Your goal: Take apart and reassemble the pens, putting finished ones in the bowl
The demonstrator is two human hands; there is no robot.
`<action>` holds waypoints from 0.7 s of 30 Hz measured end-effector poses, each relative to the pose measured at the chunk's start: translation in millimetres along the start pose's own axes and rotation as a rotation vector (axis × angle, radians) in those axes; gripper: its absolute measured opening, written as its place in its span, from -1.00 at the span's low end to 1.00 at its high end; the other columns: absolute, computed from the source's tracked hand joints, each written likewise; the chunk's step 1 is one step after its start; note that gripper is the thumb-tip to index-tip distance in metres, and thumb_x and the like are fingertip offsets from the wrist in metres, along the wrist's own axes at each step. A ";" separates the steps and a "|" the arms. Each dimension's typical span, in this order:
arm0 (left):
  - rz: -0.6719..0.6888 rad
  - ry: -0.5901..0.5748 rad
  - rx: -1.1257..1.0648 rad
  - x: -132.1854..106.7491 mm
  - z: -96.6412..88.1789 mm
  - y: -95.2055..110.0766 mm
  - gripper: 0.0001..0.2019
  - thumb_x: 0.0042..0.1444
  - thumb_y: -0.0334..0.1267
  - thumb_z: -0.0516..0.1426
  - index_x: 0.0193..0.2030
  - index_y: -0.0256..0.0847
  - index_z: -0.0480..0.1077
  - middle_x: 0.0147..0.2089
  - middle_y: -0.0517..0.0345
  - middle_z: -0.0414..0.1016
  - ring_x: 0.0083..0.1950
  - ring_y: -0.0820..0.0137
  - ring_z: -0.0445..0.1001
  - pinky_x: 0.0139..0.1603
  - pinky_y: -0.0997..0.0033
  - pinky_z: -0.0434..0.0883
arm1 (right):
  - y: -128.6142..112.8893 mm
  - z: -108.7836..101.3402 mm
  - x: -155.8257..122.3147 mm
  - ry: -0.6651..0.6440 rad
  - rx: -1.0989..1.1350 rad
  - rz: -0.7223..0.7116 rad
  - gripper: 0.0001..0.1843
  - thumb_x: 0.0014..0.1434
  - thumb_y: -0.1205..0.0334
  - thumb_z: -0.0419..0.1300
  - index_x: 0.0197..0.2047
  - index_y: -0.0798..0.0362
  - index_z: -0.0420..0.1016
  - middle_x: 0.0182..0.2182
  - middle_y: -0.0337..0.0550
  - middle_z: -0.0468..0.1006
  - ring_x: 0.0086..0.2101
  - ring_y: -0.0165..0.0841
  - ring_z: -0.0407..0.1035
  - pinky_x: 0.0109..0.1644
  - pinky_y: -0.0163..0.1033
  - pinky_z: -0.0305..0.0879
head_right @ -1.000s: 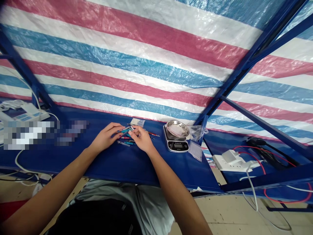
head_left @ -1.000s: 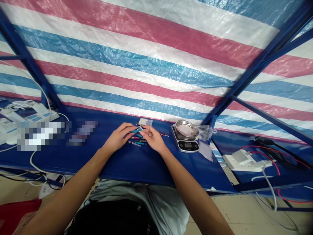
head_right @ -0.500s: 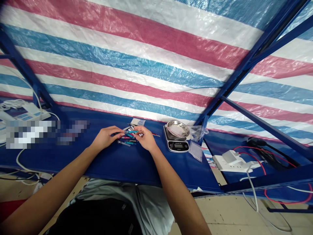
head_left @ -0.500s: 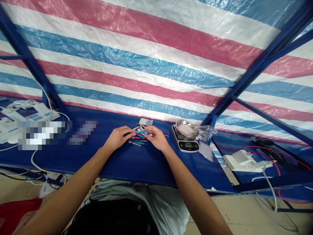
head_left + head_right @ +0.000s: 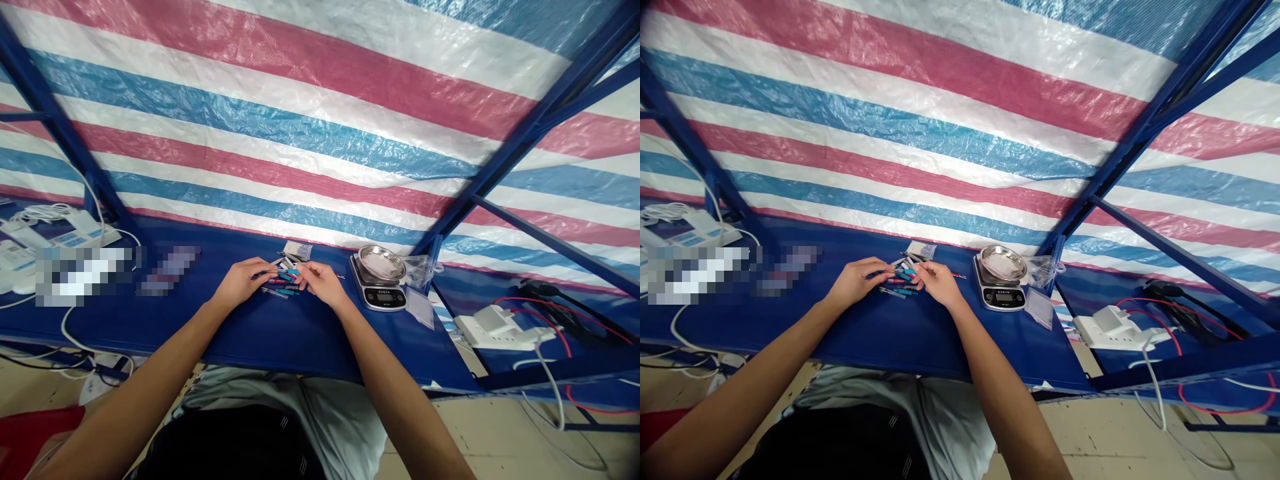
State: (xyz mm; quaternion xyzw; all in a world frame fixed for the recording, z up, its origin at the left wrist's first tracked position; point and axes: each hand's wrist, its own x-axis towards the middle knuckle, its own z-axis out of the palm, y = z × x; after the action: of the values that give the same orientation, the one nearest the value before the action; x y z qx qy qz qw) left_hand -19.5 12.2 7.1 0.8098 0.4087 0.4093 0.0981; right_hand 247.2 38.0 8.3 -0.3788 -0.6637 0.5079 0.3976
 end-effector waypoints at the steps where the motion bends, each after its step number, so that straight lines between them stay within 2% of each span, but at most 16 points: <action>1: -0.004 0.000 0.001 0.2 -0.4 0.7 -0.66 0.46 0.01 0.13 0.02 -0.08 0.67 0.02 0.00 0.69 -0.01 0.22 0.66 0.06 0.27 0.55 | -0.7 -0.1 -0.1 0.008 -0.002 -0.030 -0.52 0.24 -0.27 0.34 -0.15 0.02 0.60 -0.29 -0.10 0.70 -0.41 -0.33 0.53 -0.42 -0.28 0.38; 3: -0.004 0.003 0.000 0.4 -1.2 2.0 -0.66 0.46 0.01 0.13 0.01 -0.09 0.68 0.01 -0.01 0.70 -0.02 0.22 0.66 0.05 0.27 0.55 | -2.1 0.0 -0.1 0.030 0.009 -0.096 -0.47 0.12 -0.21 0.46 -0.03 0.00 0.59 -0.13 -0.07 0.70 -0.31 -0.30 0.56 -0.38 -0.28 0.42; 5: -0.003 0.000 0.000 0.5 -1.8 2.4 -0.66 0.46 0.01 0.13 0.01 -0.09 0.68 0.01 -0.01 0.70 -0.03 0.22 0.66 0.04 0.28 0.56 | -2.9 -0.1 -0.1 0.041 0.035 -0.089 -0.38 0.08 -0.20 0.48 0.08 -0.04 0.54 -0.02 -0.05 0.69 -0.29 -0.29 0.58 -0.45 -0.30 0.38; 7: -0.007 -0.012 0.000 0.2 -1.8 1.7 -0.65 0.46 0.02 0.12 0.02 -0.08 0.68 0.01 0.00 0.70 -0.02 0.22 0.66 0.04 0.27 0.56 | -3.1 -0.5 -0.4 0.019 0.050 -0.009 -0.45 0.20 -0.26 0.37 0.06 -0.03 0.55 -0.11 -0.04 0.71 -0.39 -0.31 0.54 -0.55 -0.32 0.28; 9: -0.012 -0.022 0.000 -0.1 -1.4 0.5 -0.64 0.46 0.03 0.11 0.03 -0.07 0.68 0.03 -0.01 0.69 -0.01 0.21 0.66 0.04 0.26 0.56 | -3.0 -0.8 -0.8 0.004 0.031 0.027 -0.50 0.26 -0.28 0.31 -0.06 0.00 0.58 -0.25 -0.08 0.70 -0.46 -0.35 0.49 -0.56 -0.32 0.25; 13: -0.017 -0.017 0.005 -0.3 -0.7 -0.7 -0.64 0.46 0.04 0.10 0.02 -0.06 0.68 0.03 0.00 0.69 -0.01 0.21 0.66 0.03 0.27 0.56 | -2.4 -0.3 -0.7 0.012 0.044 -0.057 -0.49 0.08 -0.18 0.48 -0.04 -0.02 0.60 -0.19 -0.12 0.69 -0.34 -0.30 0.54 -0.41 -0.26 0.43; 16: -0.015 -0.016 0.014 -0.4 -0.7 -1.3 -0.64 0.46 0.04 0.11 0.04 -0.06 0.68 0.03 0.01 0.69 -0.01 0.22 0.65 0.04 0.27 0.54 | -1.6 -2.4 0.7 -0.008 0.068 -0.044 -0.54 0.12 -0.17 0.46 -0.11 0.00 0.61 -0.30 -0.15 0.66 -0.39 -0.30 0.51 -0.35 -0.20 0.47; 18: -0.032 -0.017 0.026 -0.7 -0.6 -2.9 -0.62 0.46 0.05 0.11 0.06 -0.07 0.68 0.02 0.01 0.69 -0.02 0.22 0.65 0.03 0.27 0.54 | -1.3 -7.8 1.7 0.043 0.031 -0.065 -0.59 0.13 -0.14 0.45 -0.15 0.01 0.62 -0.37 -0.19 0.63 -0.45 -0.34 0.45 -0.35 -0.21 0.43; 21: -0.088 -0.008 0.060 -1.4 -0.3 -6.7 -0.57 0.45 0.11 0.10 0.09 -0.09 0.67 -0.01 0.00 0.70 -0.03 0.21 0.65 0.04 0.26 0.53 | -2.1 -22.8 2.2 0.186 -0.026 -0.095 -0.61 0.15 -0.10 0.43 -0.09 -0.01 0.62 -0.37 -0.20 0.61 -0.46 -0.35 0.41 -0.36 -0.23 0.37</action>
State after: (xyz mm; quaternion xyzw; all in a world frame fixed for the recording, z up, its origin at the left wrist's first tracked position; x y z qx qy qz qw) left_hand -24.1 15.4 3.1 0.7953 0.4555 0.3890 0.0934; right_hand 267.0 48.0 14.5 -0.3974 -0.6479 0.4423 0.4761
